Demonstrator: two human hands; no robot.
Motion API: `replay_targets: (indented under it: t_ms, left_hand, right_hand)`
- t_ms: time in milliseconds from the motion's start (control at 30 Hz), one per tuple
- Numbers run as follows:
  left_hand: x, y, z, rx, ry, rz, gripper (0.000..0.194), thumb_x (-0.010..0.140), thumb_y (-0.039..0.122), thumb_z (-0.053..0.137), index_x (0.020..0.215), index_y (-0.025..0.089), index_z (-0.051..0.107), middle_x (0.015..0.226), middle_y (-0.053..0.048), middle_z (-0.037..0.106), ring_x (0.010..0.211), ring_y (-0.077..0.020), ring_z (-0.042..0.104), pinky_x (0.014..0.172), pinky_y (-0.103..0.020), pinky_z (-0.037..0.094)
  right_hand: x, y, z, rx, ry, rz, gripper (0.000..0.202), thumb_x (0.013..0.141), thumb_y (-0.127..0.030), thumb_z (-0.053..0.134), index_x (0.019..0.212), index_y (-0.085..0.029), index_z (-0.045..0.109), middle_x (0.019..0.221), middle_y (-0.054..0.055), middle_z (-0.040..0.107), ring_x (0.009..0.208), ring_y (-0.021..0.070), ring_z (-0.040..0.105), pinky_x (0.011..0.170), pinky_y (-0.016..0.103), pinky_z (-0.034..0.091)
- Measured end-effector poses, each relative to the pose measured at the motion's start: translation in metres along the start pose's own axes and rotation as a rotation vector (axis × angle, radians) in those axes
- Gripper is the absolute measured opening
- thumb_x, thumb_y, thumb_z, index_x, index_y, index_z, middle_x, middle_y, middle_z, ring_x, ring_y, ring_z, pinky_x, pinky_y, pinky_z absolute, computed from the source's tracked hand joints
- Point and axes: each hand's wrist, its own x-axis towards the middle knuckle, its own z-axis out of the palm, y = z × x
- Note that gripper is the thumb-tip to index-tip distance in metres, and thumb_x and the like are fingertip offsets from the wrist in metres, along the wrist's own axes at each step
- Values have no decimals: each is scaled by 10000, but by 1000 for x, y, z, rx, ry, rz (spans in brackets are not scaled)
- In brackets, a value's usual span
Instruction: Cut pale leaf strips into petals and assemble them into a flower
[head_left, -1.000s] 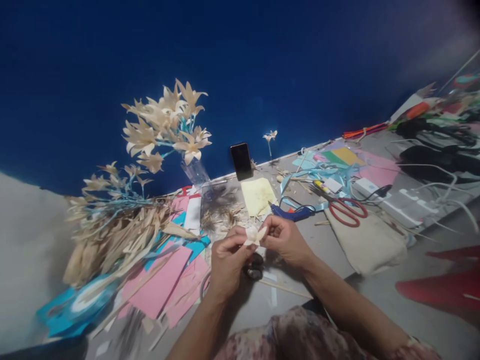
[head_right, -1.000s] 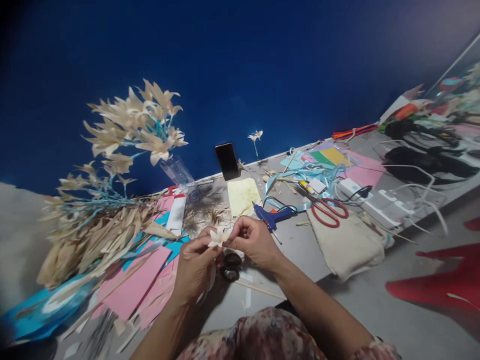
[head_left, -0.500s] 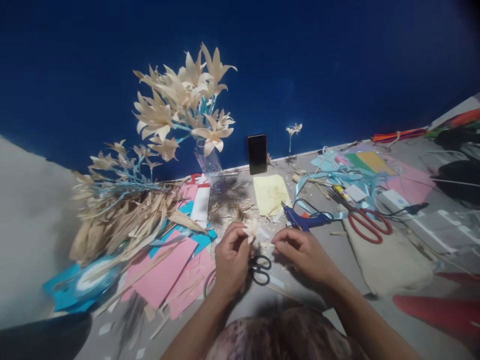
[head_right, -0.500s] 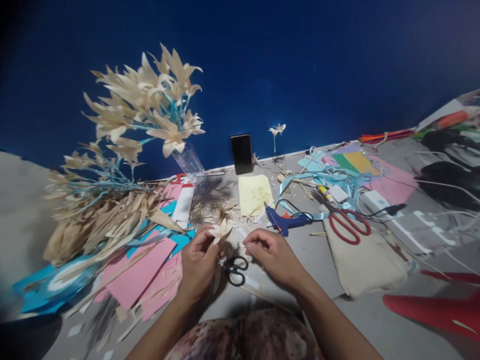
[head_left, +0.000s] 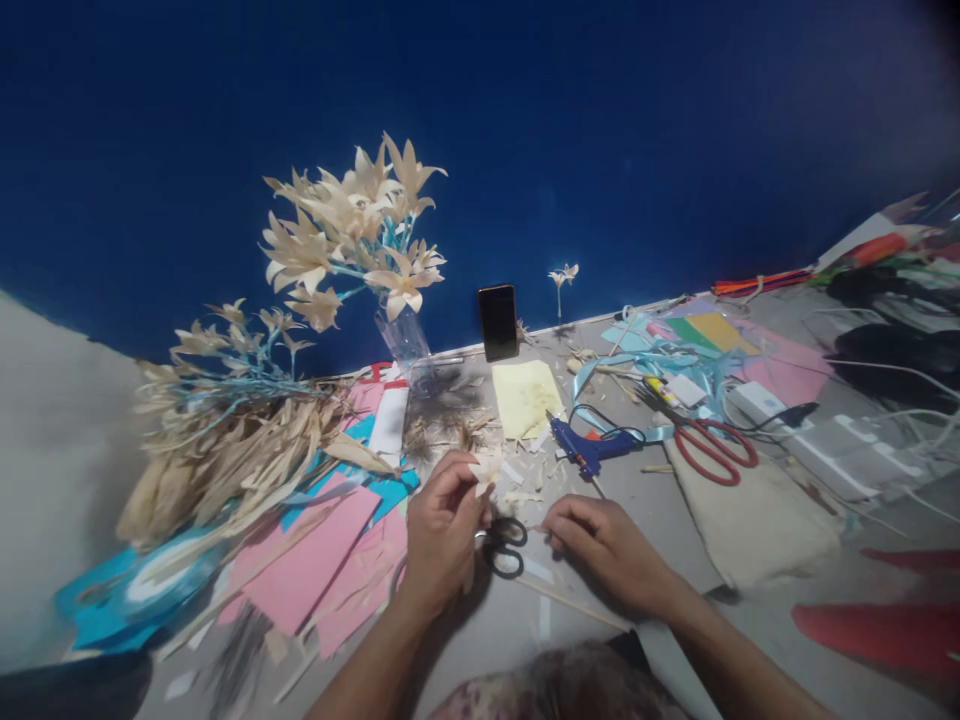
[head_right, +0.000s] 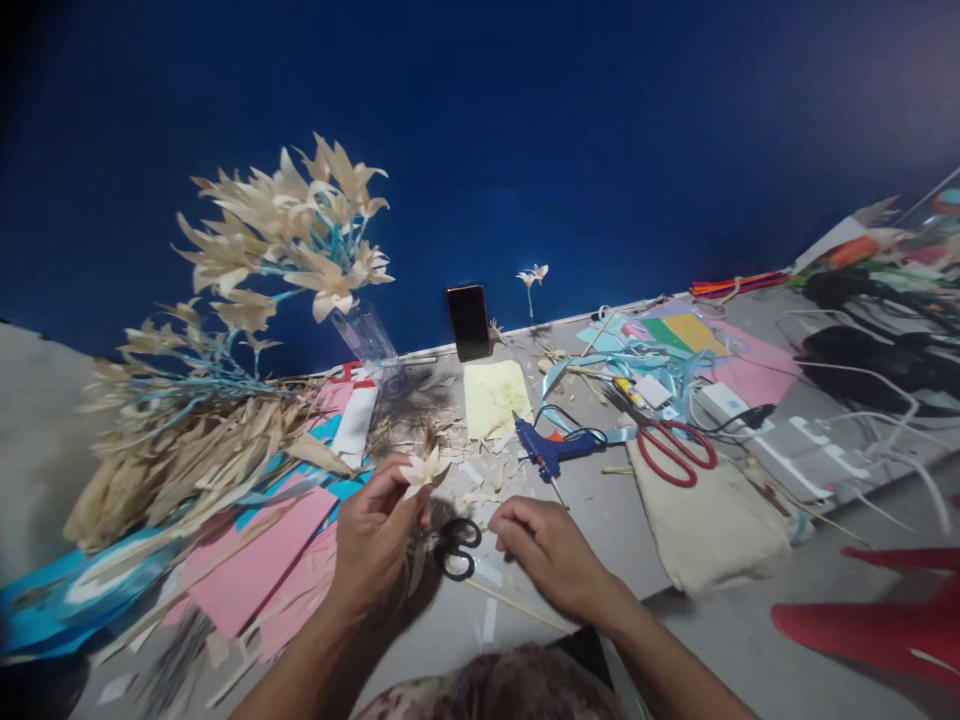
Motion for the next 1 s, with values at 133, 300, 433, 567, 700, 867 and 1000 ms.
replay_targets:
  t_ms: [133,300,433,567,700,867,1000]
  left_hand:
    - [2,-1,-7,57,-24,30,183,867,234,598,690,188,589,775,19,523,506,-78,481,487,-217,390]
    - [4,-19,-12,147,22,63,161,873,195,559,723,196,618,732,17,516,538,-106,493,528,-231,407]
    - [2,-34,-13,165,59,59,103,846,182,601,747,205,619,751,-3,539,689,-156,537,636,-255,435]
    - [0,-40,-11,156,46,60,101,822,147,609,738,202,597,799,-15,558,759,-166,548,688,-261,438]
    - [-2,-40,-7,111,13,20,103,827,166,618,731,191,592,791,-13,551,733,-151,539,664,-253,433]
    - [-4,-37,-3,-73,-110,-222,140,873,260,608,766,194,546,580,52,460,470,-95,412,485,-233,354]
    - [-4,-38,-2,-73,-137,-177,159,863,260,633,752,184,547,707,33,475,502,-77,416,485,-231,350]
  right_hand:
    - [28,-2,-9,-282,-160,-273,324,984,-301,489,721,-201,650,675,11,662,605,146,551,601,252,349]
    - [72,-5,-5,-320,-88,-453,197,920,-215,553,762,-190,667,698,23,666,629,154,558,616,256,352]
    - [76,11,8,-263,28,-517,185,934,-204,526,819,-189,670,736,40,684,662,166,594,643,270,393]
    - [65,27,11,-364,-12,-631,164,951,-207,526,881,-194,675,762,56,700,681,180,615,654,294,411]
    - [62,23,6,-310,129,-683,97,938,-171,554,925,-208,643,814,58,710,747,187,640,693,298,460]
    - [63,16,4,-265,233,-832,89,919,-129,567,913,-196,624,793,53,703,731,177,641,685,289,493]
    - [63,19,7,-269,245,-850,79,915,-146,601,975,-188,630,847,67,706,788,183,653,716,294,508]
